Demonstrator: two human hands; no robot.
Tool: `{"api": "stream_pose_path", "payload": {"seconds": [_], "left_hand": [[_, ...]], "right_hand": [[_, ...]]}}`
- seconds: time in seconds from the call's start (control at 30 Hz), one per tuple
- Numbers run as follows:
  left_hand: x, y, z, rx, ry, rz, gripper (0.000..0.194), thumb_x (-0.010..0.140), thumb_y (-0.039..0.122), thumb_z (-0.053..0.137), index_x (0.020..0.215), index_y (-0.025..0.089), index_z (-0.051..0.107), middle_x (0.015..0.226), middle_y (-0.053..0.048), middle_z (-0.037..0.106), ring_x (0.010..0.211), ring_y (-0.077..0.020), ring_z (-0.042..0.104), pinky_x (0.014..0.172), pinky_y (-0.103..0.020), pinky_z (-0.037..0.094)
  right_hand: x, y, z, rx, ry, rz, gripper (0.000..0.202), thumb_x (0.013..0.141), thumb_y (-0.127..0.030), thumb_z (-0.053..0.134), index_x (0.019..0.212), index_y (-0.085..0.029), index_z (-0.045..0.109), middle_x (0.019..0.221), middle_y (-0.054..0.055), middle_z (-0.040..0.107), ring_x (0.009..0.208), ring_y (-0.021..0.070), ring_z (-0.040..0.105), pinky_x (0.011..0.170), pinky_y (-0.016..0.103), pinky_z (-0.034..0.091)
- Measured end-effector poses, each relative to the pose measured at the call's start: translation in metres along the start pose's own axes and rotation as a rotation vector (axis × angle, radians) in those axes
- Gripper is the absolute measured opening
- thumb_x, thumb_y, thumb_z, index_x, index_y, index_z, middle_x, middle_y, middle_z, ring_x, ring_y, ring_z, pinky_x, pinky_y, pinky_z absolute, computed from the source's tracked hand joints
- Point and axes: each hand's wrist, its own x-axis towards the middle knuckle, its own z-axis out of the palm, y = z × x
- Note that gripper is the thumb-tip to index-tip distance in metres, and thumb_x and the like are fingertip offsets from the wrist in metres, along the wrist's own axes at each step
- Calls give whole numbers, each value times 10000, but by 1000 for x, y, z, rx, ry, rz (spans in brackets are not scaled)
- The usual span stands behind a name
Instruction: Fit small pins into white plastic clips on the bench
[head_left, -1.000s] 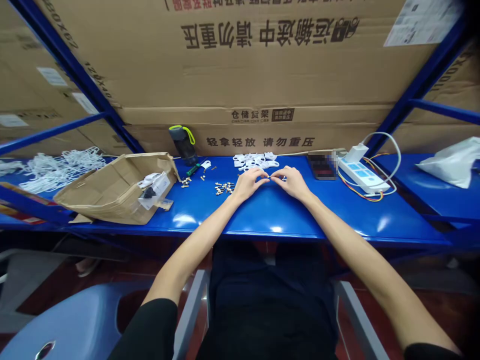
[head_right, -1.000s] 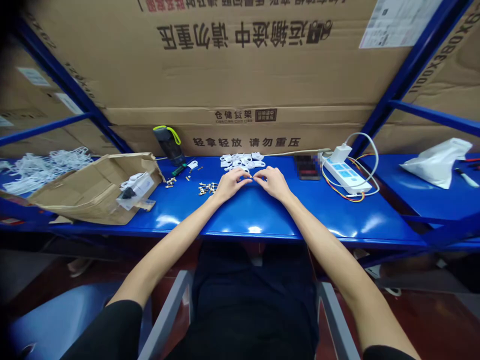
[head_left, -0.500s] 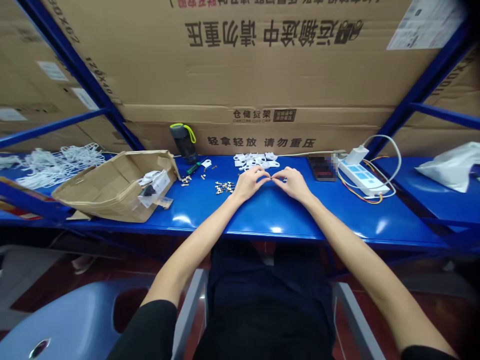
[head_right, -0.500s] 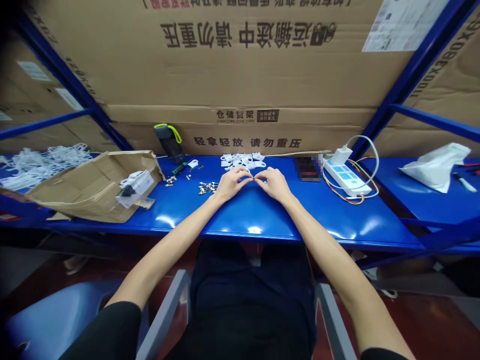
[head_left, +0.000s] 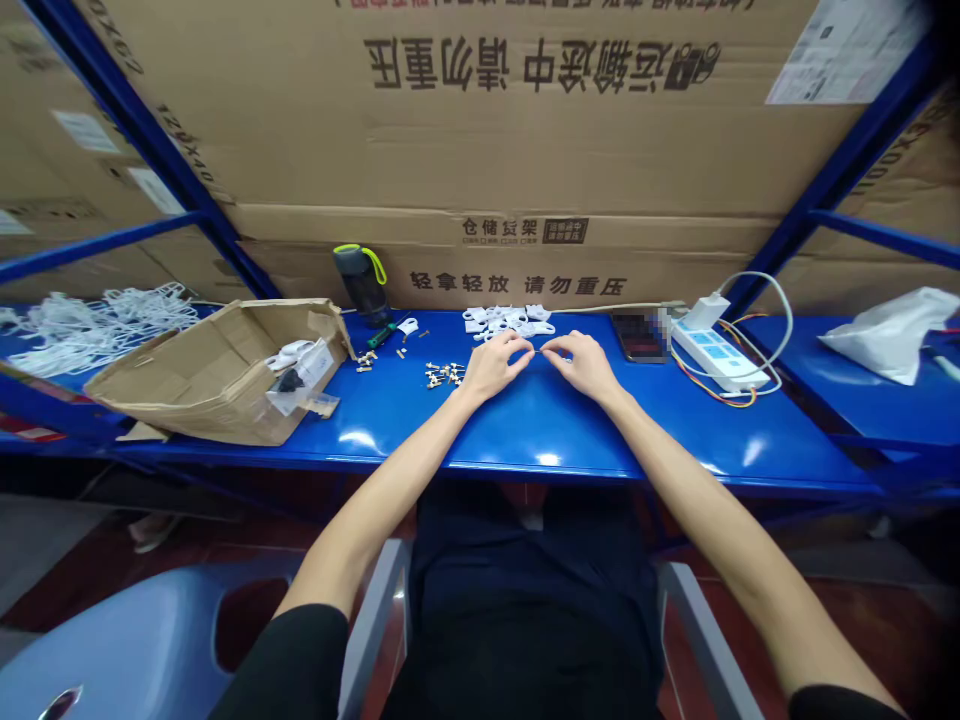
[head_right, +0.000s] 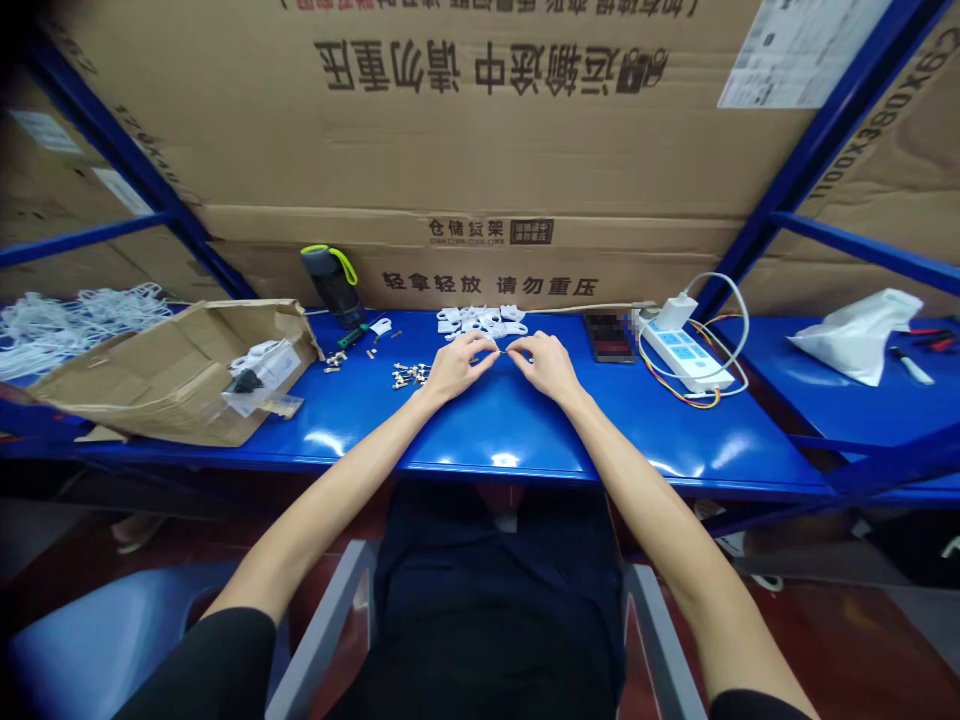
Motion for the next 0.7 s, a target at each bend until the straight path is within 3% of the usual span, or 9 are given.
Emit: {"api": "stream_pose_path", "payload": {"seconds": [0.17,0.33,0.7], "left_hand": [[2,-1,-4,-26,51,-62,269,1086,416,558,1109,252,770,1110,-40,748,985,-189,685,882,-283,523],[2,-1,-5,-10,51,-85,282,1084,429,556,1101,247,770,1092,-48,739,976,-195,678,885,-291,529],[0,2,-5,-39,17,-98,242,1057,410,591,1049,250,773,1120,-34,731,901,-167,662,822,-272,513]], "right_hand": [[-1,20,-15,-85,-91,53,233,996,-254,585,1055,-233,810,986,84,774,958,276,637,879,390,480],[-7,32,-30,-99,-215,62,232,966,-380,690,1122,-253,806,951,78,685,954,268,614,878,377,471],[-4,30,-16,-172,-259,94,193,988,-345,682,1030,-256,848,996,96,719,999,268,634,866,357,471]]}}
